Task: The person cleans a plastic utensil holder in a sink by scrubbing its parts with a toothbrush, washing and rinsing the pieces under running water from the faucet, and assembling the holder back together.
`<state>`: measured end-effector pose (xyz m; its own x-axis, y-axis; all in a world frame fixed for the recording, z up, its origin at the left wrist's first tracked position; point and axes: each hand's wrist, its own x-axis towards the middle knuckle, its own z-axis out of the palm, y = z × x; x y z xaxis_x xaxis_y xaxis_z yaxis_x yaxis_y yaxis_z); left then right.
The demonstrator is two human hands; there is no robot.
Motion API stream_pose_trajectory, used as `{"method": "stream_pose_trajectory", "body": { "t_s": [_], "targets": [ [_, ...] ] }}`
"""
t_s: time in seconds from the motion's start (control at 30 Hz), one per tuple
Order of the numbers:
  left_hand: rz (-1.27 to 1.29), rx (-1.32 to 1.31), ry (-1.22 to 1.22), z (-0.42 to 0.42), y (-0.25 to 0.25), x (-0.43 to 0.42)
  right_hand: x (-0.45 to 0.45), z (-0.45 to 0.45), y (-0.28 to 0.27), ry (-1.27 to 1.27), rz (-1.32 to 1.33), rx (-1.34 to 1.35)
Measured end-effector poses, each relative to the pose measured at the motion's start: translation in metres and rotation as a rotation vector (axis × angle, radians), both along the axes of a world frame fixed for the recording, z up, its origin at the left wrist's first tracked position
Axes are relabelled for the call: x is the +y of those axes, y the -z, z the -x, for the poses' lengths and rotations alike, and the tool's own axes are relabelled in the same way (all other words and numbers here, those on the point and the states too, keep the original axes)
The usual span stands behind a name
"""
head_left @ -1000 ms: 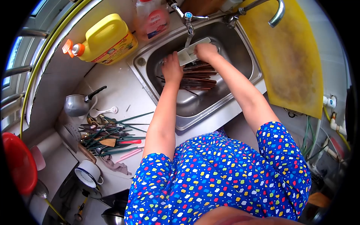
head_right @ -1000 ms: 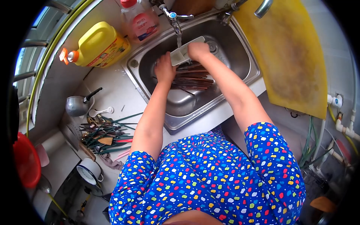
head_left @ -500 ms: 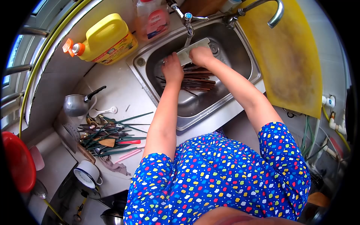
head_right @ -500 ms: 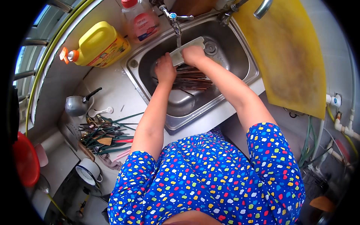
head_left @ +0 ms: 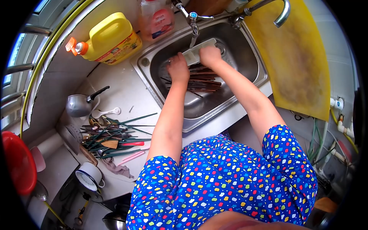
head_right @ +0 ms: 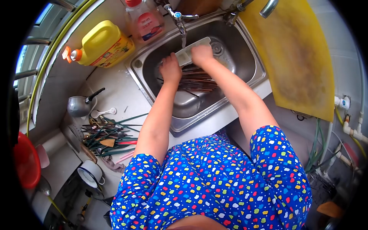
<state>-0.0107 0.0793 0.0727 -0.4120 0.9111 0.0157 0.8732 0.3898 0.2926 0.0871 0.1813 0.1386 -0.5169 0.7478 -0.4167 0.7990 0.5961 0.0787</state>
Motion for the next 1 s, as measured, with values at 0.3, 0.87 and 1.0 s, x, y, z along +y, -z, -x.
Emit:
{"method": "stream_pose_trajectory", "body": {
  "t_s": [0.3,0.87,1.0],
  "targets": [
    [0.015,-0.02,-0.011,0.0,0.004,-0.002,0.013,-0.021,0.028,0.061,0.125,0.192],
    [0.04,-0.087,0.172,0.003,-0.006,0.005,0.018,-0.056,0.019,0.133,-0.044,0.198],
    [0.028,-0.031,0.089,0.003,-0.009,-0.01,0.019,-0.046,0.036,0.22,-0.084,0.211]
  ]
}}
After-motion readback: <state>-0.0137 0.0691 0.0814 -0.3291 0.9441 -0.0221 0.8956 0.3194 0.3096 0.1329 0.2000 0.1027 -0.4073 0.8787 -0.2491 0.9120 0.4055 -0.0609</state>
